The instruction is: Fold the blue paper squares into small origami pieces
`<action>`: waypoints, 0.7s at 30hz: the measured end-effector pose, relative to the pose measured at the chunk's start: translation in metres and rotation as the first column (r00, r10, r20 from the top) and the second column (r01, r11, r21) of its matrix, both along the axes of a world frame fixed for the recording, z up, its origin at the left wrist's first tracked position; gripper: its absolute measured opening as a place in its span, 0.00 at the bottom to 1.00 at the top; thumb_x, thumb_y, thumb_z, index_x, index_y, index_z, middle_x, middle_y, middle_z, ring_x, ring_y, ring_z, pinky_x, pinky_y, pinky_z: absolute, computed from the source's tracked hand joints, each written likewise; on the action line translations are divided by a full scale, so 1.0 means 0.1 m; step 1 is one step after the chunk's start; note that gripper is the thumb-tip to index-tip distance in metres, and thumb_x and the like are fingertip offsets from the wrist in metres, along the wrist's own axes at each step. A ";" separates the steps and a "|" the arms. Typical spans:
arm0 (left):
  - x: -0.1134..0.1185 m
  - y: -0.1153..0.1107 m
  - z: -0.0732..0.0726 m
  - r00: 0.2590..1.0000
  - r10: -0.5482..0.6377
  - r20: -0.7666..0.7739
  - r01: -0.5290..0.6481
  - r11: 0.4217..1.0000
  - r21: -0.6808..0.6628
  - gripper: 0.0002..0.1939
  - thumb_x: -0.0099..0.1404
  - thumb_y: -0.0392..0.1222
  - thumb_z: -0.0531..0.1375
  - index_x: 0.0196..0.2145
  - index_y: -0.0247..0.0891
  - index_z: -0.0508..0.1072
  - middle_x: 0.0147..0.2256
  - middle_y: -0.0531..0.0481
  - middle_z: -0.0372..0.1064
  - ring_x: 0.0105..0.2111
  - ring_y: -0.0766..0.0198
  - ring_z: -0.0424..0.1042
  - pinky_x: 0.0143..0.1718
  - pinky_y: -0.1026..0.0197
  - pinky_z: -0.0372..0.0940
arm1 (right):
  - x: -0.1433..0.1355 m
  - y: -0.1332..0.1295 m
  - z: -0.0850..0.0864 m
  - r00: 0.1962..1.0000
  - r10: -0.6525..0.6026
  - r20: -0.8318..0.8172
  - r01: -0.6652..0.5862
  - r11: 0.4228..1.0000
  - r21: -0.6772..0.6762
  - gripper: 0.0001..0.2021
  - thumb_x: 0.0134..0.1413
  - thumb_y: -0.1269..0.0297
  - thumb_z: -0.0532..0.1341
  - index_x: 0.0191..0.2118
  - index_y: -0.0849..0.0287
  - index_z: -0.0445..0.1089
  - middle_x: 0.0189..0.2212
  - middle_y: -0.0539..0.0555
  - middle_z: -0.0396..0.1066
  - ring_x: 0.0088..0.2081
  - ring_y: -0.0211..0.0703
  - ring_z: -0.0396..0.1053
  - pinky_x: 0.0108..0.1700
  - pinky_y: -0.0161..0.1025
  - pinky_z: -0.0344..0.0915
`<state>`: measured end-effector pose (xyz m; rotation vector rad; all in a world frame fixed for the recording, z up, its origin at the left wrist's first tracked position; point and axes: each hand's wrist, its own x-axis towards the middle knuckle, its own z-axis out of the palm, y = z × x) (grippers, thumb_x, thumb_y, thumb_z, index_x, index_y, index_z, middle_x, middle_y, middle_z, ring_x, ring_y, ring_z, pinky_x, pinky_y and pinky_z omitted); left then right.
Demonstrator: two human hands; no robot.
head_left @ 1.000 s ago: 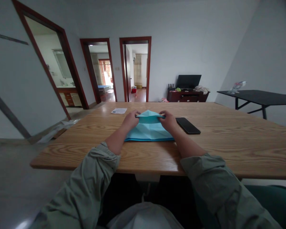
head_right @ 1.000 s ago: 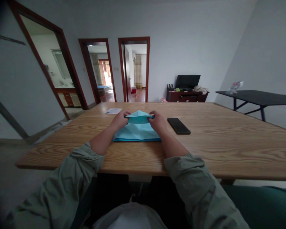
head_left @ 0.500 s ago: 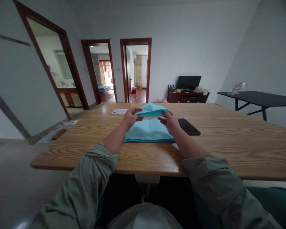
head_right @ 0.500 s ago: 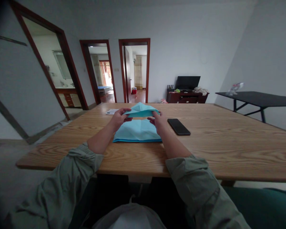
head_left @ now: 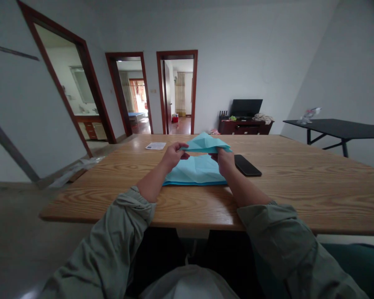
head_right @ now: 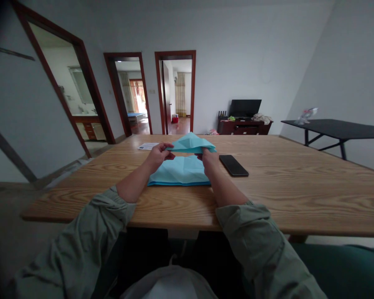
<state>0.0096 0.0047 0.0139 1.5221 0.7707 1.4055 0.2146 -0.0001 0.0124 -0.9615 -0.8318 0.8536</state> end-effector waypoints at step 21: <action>0.23 -0.49 0.27 0.528 0.728 -0.439 -0.004 0.518 0.855 0.12 0.67 0.40 0.53 0.47 0.42 0.70 0.42 0.47 0.70 0.45 0.56 0.66 0.48 0.53 0.60 | -0.22 -0.41 0.12 0.127 -0.296 0.947 -0.071 0.949 0.306 0.15 0.60 0.60 0.51 0.41 0.57 0.73 0.37 0.58 0.76 0.36 0.49 0.72 0.37 0.39 0.63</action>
